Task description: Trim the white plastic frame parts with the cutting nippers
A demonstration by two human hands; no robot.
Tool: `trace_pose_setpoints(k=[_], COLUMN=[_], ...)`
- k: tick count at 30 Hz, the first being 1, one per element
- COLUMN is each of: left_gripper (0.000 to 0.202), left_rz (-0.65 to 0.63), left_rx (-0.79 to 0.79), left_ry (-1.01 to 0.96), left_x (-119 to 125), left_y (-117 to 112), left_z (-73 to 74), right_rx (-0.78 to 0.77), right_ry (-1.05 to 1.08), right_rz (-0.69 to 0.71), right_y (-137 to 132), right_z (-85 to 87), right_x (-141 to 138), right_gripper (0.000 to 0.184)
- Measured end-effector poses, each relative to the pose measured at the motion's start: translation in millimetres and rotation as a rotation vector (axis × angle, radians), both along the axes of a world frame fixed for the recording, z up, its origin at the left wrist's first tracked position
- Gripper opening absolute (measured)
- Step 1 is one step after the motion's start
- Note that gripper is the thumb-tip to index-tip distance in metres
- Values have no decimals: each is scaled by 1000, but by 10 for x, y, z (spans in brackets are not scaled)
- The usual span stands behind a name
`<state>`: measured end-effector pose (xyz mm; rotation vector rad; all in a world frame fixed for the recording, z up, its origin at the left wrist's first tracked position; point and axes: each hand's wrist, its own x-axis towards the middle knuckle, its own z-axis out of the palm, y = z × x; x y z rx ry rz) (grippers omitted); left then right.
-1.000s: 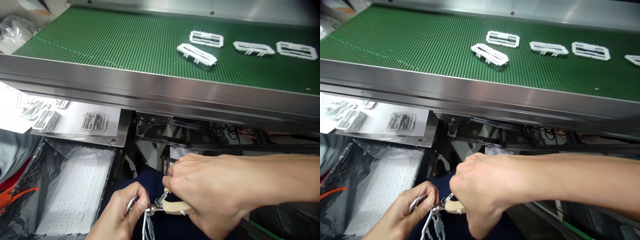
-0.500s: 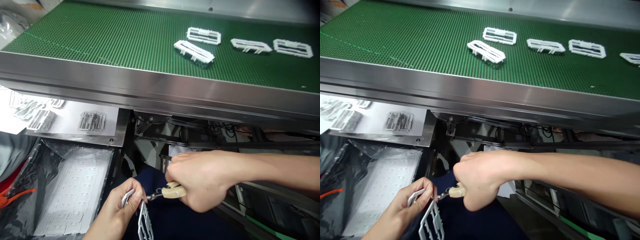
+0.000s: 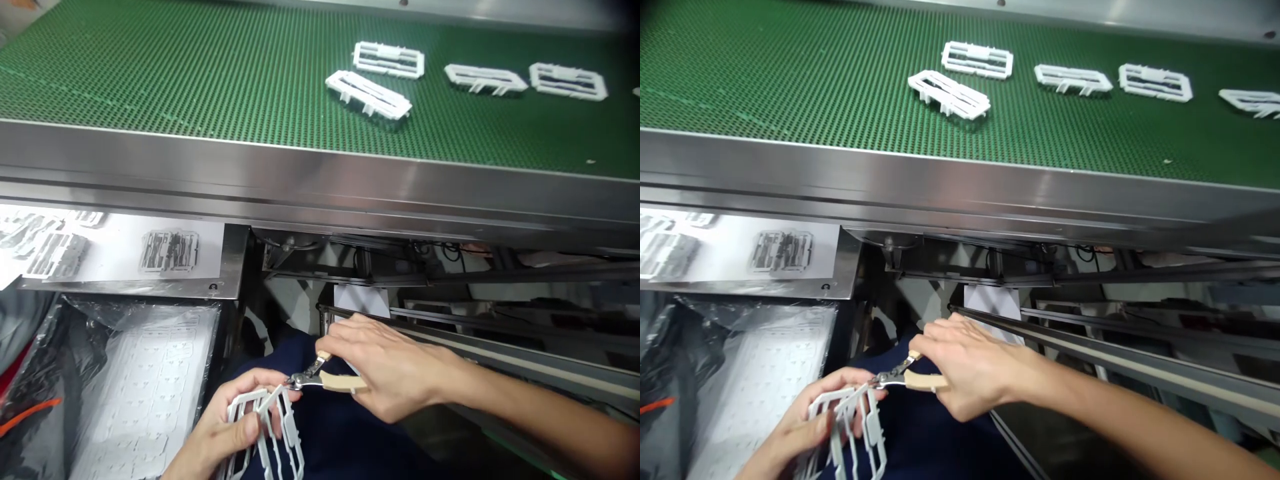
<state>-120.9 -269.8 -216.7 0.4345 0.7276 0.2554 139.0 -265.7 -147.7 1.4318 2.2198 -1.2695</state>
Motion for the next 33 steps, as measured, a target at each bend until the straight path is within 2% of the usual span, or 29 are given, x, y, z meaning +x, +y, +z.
trace_pose_setpoints(k=[4,9,13,18,27,33], left_gripper=[54,48,51,56,56,51], left_rz=[52,62,23,-14,-3,32], left_rx=[-49,-107,-72,-42,-54,-66], left_ry=[15,46,9,-41,-51,-32], left_x=[-12,-6,-1,3,-22,4], left_y=[-43,-78,-53,-38,-148,-184], left_z=[-30,2,54,57,-67,-38], right_rx=[76,164,201,224,248,240], right_ry=[36,10,-5,-6,-19,-15], right_rz=[22,81,135,170,240,282], right_y=[-62,-24,6,26,96,105], right_z=[-58,-24,21,58,88,51], right_x=[-31,-42,-43,-27,-6,10], right_gripper=[36,32,26,22,16,16])
